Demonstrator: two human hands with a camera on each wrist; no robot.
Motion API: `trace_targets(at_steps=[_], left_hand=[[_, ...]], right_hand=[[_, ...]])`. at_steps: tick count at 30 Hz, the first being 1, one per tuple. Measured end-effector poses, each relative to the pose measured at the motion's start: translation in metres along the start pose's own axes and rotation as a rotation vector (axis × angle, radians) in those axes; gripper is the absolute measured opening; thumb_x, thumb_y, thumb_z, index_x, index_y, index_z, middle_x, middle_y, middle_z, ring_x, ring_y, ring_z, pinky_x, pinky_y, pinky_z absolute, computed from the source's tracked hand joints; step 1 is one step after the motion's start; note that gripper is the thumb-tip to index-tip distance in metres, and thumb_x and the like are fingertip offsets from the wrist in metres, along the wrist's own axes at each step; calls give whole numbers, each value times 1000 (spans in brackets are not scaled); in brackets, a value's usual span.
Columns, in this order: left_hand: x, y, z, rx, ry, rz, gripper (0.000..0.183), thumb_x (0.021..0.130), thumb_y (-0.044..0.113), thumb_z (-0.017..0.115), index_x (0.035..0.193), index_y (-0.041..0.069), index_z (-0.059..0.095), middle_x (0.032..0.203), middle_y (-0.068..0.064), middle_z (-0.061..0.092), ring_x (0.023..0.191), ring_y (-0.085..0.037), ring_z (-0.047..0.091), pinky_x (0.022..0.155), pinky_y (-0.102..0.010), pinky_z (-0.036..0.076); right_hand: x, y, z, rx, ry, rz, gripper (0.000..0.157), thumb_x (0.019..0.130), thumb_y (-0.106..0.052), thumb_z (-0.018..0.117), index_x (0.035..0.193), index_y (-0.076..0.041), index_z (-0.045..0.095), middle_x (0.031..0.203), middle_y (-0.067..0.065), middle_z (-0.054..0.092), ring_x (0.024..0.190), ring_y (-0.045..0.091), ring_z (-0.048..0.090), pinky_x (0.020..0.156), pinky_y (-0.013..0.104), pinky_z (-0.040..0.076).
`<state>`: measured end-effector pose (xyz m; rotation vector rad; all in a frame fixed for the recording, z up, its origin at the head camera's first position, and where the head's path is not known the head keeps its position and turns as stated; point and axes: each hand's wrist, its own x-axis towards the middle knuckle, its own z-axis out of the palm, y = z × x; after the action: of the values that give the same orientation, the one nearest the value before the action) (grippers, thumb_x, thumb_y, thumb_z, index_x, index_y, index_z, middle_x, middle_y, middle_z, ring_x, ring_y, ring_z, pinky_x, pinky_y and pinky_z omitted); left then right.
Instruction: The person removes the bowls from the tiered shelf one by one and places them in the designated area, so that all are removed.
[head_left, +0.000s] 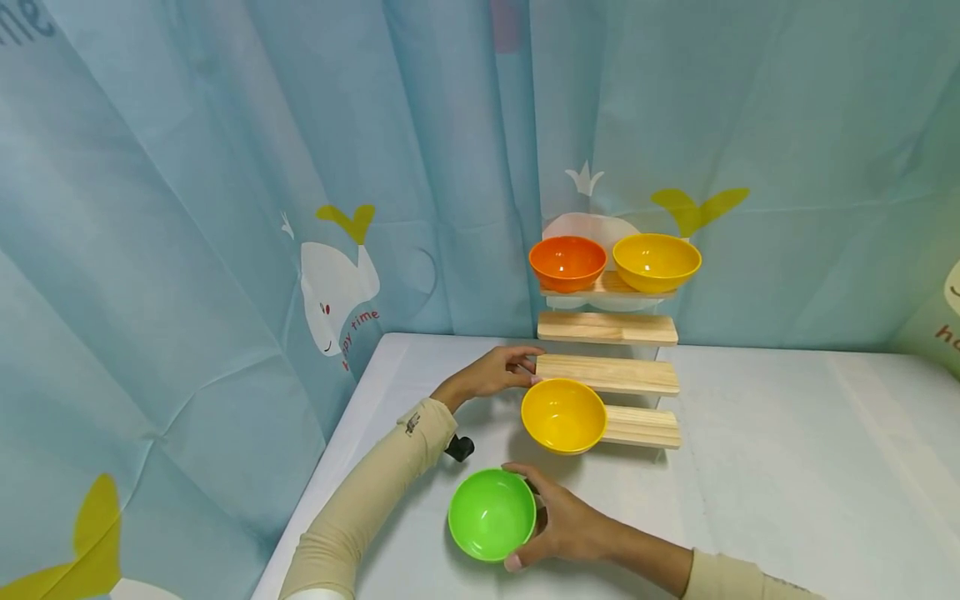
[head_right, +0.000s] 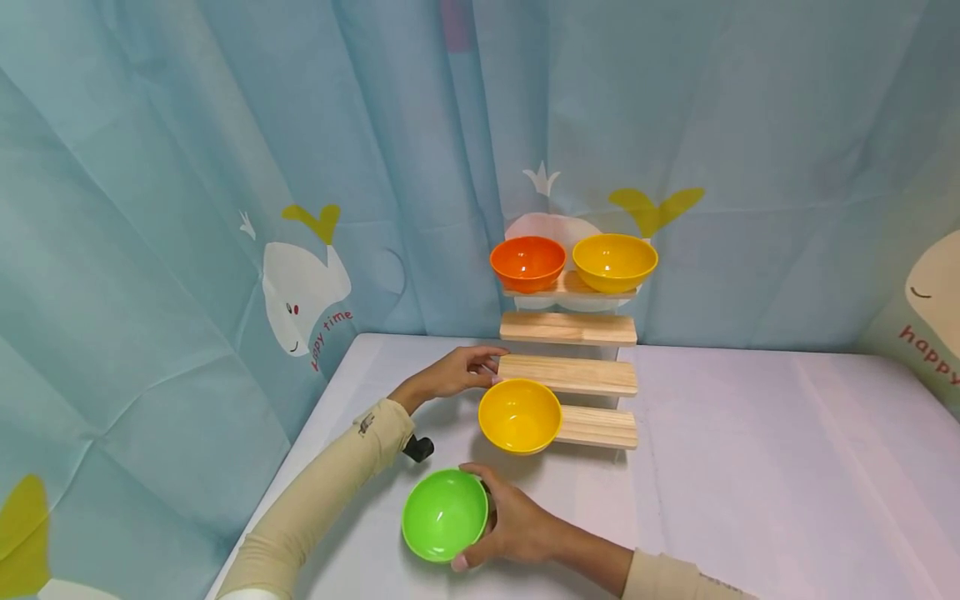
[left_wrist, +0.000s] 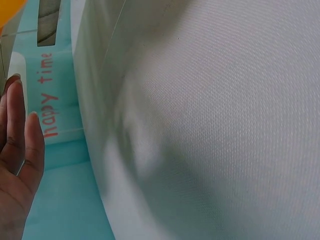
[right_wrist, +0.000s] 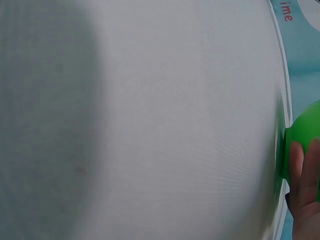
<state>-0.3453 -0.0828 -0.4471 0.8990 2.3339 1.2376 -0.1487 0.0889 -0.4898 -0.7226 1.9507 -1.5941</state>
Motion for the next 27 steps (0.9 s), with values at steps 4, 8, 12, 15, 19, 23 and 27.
trace_targets(at_steps=[4, 8, 12, 15, 19, 23, 27], left_hand=[[0, 0, 0, -2, -1, -2, 54, 96, 19, 70, 147, 13, 52, 128, -12, 66, 112, -20, 65, 90, -26, 54], [1, 1, 0, 5, -2, 2, 54, 96, 19, 70, 146, 12, 53, 129, -12, 66, 112, -19, 65, 90, -25, 54], [0, 1, 0, -1, -5, 1, 54, 96, 19, 70, 147, 11, 52, 129, -14, 65, 113, -23, 65, 93, -27, 54], [-1, 2, 0, -15, -9, -6, 55, 96, 19, 71, 147, 11, 52, 130, -16, 64, 114, -27, 65, 96, -29, 54], [-2, 2, 0, -30, -11, -12, 55, 96, 19, 71, 147, 12, 51, 131, -16, 63, 115, -29, 65, 97, -29, 54], [-2, 3, 0, -43, -8, -10, 55, 96, 18, 70, 147, 11, 51, 130, -16, 62, 115, -28, 65, 96, -29, 54], [-3, 5, 1, -47, -3, -13, 54, 96, 17, 70, 146, 10, 51, 130, -16, 62, 115, -26, 65, 97, -30, 54]], right_hand=[[1, -1, -2, 15, -22, 7, 108, 74, -15, 89, 155, -1, 20, 145, 24, 42, 116, 29, 57, 90, 28, 55], [1, 0, -4, 22, -38, 8, 107, 75, -14, 88, 156, -2, 20, 144, 24, 42, 108, 26, 60, 87, 28, 56], [1, 1, -4, 15, -35, 4, 107, 74, -13, 88, 156, -3, 20, 143, 24, 43, 101, 24, 63, 86, 28, 57], [2, 2, -3, 14, -33, 5, 107, 74, -14, 89, 156, -3, 21, 142, 25, 44, 95, 25, 65, 84, 28, 57], [3, 3, -5, 30, -46, 5, 106, 75, -14, 88, 156, -3, 21, 143, 25, 42, 97, 26, 65, 85, 29, 57], [3, 3, -7, 42, -59, -8, 106, 76, -14, 87, 157, -3, 20, 146, 26, 40, 100, 27, 64, 85, 29, 57], [3, 3, -8, 46, -71, -14, 106, 78, -15, 86, 158, -3, 18, 146, 26, 40, 101, 27, 64, 86, 29, 57]])
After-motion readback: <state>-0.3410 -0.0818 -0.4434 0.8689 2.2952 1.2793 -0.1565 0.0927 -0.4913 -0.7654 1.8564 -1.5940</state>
